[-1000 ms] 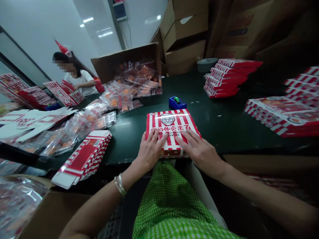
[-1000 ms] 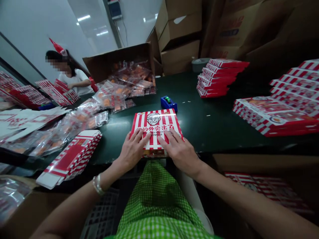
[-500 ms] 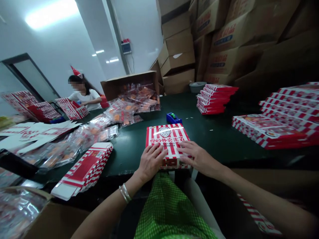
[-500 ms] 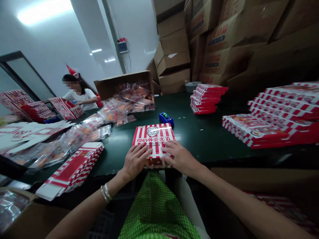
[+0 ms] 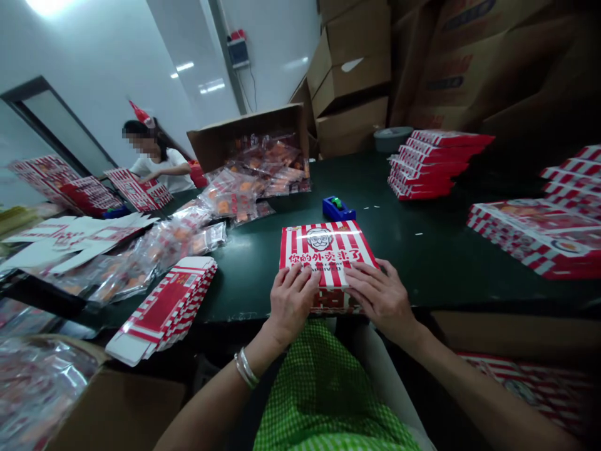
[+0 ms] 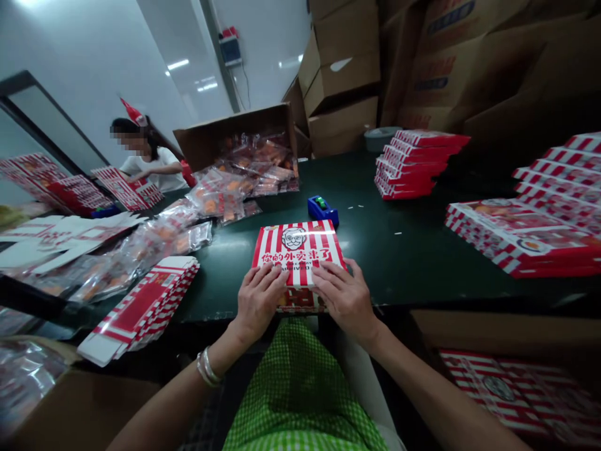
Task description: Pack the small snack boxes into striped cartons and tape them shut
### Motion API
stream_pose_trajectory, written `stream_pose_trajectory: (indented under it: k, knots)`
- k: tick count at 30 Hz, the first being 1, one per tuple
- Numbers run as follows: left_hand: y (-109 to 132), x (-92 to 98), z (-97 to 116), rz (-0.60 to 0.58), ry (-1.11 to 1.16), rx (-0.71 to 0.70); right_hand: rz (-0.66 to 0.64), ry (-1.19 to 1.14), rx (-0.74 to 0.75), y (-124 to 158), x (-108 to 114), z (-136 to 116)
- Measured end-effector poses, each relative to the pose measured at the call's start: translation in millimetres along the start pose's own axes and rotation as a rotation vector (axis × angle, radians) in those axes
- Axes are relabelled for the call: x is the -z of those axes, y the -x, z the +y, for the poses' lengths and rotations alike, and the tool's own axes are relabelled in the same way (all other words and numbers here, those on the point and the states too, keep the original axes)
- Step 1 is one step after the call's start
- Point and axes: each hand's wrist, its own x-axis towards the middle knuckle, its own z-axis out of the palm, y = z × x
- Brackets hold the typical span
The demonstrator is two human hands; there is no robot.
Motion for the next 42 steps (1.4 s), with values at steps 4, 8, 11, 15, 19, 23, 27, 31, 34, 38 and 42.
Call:
stream_pose_trajectory:
  k: [4, 8, 11, 15, 19, 23, 27, 31, 34, 38, 42]
  knots:
    - [-13.7, 6.9, -14.7, -0.092, 0.032, -0.134, -0.178, -0.048, 0.027, -17.1, 10.4, 12.0]
    - [-25.6, 13.8, -24.3, -0.159, 0.101, -0.093, -0.283, -0.041, 0.018, -35.5, 26.4, 14.8]
    - [-29.7, 17.3, -23.1, -0.22, 0.137, -0.012, -0.299, -0.038, 0.016, -41.9, 33.2, 11.4]
    - [-29.9, 22.1, -17.5, -0.237, 0.153, 0.019, -0.277, -0.05, 0.008, -39.2, 33.9, 6.5]
    - [-26.1, 23.1, -14.7, -0.217, 0.152, 0.011, -0.22, -0.055, -0.012, -30.0, 30.6, 4.4]
    - [-20.5, 16.5, -13.3, -0.152, 0.159, 0.027, -0.165, -0.03, -0.074, -22.1, 34.3, 8.8]
    - [-16.4, 11.0, -11.7, -0.073, 0.169, 0.037, -0.229, -0.053, -0.3, -17.6, 48.9, 18.8]
    - [-15.6, 10.6, -11.0, -0.052, 0.181, 0.052, -0.312, -0.204, -0.424, -18.3, 59.0, 24.4]
    - [-15.9, 10.8, -11.0, -0.054, 0.193, 0.067, -0.255, -0.198, -0.417, -18.9, 58.0, 22.3]
    - [-15.5, 10.9, -10.5, -0.052, 0.212, 0.069, -0.179, -0.142, -0.401, -13.4, 53.6, 15.1]
    - [-13.6, 12.0, -10.4, -0.049, 0.233, 0.091, -0.176, -0.162, -0.348, -4.5, 56.5, 11.8]
